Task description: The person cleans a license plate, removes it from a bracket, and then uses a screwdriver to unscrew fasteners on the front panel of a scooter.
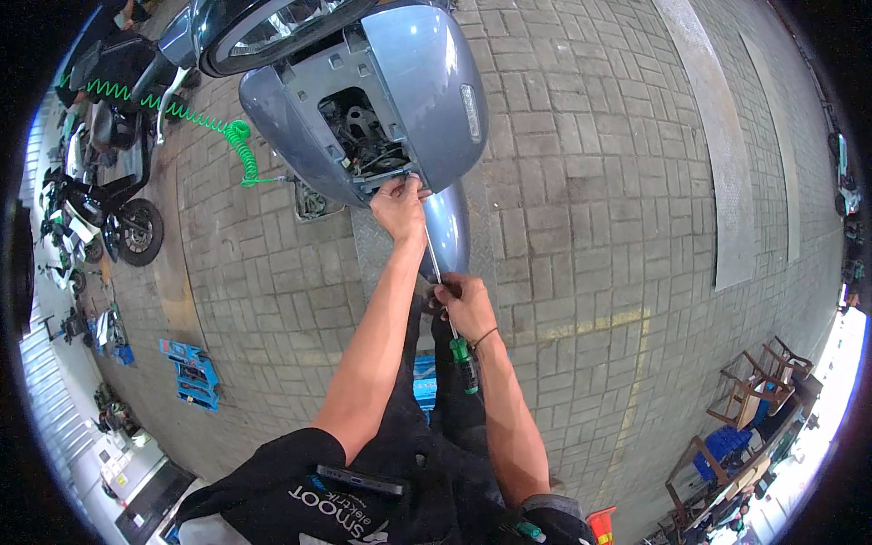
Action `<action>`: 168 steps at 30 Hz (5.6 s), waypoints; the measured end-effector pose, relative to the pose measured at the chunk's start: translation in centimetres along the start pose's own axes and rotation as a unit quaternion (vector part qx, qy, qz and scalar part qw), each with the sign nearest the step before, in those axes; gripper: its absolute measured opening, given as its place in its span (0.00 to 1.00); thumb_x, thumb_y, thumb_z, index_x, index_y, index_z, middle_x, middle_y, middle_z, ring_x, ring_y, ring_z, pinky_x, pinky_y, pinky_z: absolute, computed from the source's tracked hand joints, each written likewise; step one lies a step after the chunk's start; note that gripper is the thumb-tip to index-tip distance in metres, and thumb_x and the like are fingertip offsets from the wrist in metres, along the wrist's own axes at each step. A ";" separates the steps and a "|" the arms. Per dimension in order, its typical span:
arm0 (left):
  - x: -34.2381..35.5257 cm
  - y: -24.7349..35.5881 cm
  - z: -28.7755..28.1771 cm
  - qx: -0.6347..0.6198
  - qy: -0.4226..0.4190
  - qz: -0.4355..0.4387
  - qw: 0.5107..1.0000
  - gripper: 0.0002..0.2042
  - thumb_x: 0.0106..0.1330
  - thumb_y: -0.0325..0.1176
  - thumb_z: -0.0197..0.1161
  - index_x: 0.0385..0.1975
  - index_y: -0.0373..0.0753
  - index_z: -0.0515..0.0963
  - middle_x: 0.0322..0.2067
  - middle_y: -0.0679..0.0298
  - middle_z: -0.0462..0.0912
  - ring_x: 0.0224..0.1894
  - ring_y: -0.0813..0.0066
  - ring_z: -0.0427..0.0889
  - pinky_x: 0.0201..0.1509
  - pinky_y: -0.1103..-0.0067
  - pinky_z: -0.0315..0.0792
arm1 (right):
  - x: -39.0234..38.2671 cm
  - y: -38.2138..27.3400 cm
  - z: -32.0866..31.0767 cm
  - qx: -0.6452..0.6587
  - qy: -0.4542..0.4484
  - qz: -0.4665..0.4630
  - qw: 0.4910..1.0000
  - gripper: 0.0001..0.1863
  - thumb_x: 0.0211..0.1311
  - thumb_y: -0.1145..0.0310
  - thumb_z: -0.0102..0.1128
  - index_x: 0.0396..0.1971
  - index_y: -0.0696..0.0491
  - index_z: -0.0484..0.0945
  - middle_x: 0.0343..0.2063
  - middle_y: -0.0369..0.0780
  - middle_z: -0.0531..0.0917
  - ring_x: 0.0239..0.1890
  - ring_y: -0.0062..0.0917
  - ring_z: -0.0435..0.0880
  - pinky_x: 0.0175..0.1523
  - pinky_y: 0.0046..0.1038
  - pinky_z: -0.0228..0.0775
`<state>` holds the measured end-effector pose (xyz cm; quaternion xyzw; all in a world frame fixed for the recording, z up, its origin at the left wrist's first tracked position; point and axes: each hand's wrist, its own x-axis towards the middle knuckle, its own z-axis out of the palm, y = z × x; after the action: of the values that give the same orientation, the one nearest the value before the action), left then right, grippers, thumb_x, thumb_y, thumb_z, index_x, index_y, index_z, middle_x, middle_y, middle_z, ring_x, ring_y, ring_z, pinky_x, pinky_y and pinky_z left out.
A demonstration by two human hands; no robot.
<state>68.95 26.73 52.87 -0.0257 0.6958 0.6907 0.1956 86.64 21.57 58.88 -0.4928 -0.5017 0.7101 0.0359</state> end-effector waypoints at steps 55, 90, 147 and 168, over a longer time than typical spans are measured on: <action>-1.4 -0.2 0.9 -0.058 0.048 0.088 0.993 0.05 0.64 0.20 0.65 0.35 0.24 0.81 0.23 0.62 0.84 0.24 0.80 0.81 0.31 0.81 0.75 | -10.5 10.9 -5.4 0.002 0.190 0.078 0.979 0.09 0.65 0.72 0.58 0.40 0.61 0.82 0.26 0.37 0.86 0.24 0.18 0.83 0.24 0.22 0.66; -2.6 -1.3 2.3 -0.083 0.074 0.100 0.989 0.14 0.67 0.23 0.65 0.48 0.22 0.76 0.29 0.54 0.84 0.28 0.67 0.87 0.30 0.79 0.80 | -11.9 13.8 -6.9 0.008 0.211 0.083 0.974 0.11 0.64 0.72 0.60 0.38 0.65 0.82 0.26 0.41 0.86 0.25 0.23 0.84 0.33 0.25 0.75; -16.6 27.5 -23.1 -0.170 -0.293 -0.120 0.933 0.06 0.70 0.23 0.62 0.42 0.28 0.78 0.35 0.56 0.85 0.34 0.70 0.86 0.38 0.77 0.78 | -17.8 -18.8 9.2 -0.003 -0.082 -0.278 0.957 0.09 0.58 0.78 0.68 0.38 0.63 0.81 0.35 0.39 0.85 0.32 0.16 0.81 0.35 0.20 0.73; -17.1 31.3 -24.0 -0.160 -0.326 0.004 0.932 0.10 0.65 0.26 0.69 0.41 0.32 0.78 0.29 0.63 0.83 0.27 0.79 0.80 0.31 0.81 0.73 | -19.8 -21.7 9.3 -0.005 -0.167 -0.285 0.944 0.10 0.55 0.77 0.74 0.37 0.58 0.87 0.33 0.36 0.85 0.24 0.12 0.75 0.27 0.17 0.65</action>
<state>69.52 0.80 87.14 0.1726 0.4744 0.7641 0.4017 80.27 15.24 88.36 -0.2037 -0.6236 0.7397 0.1502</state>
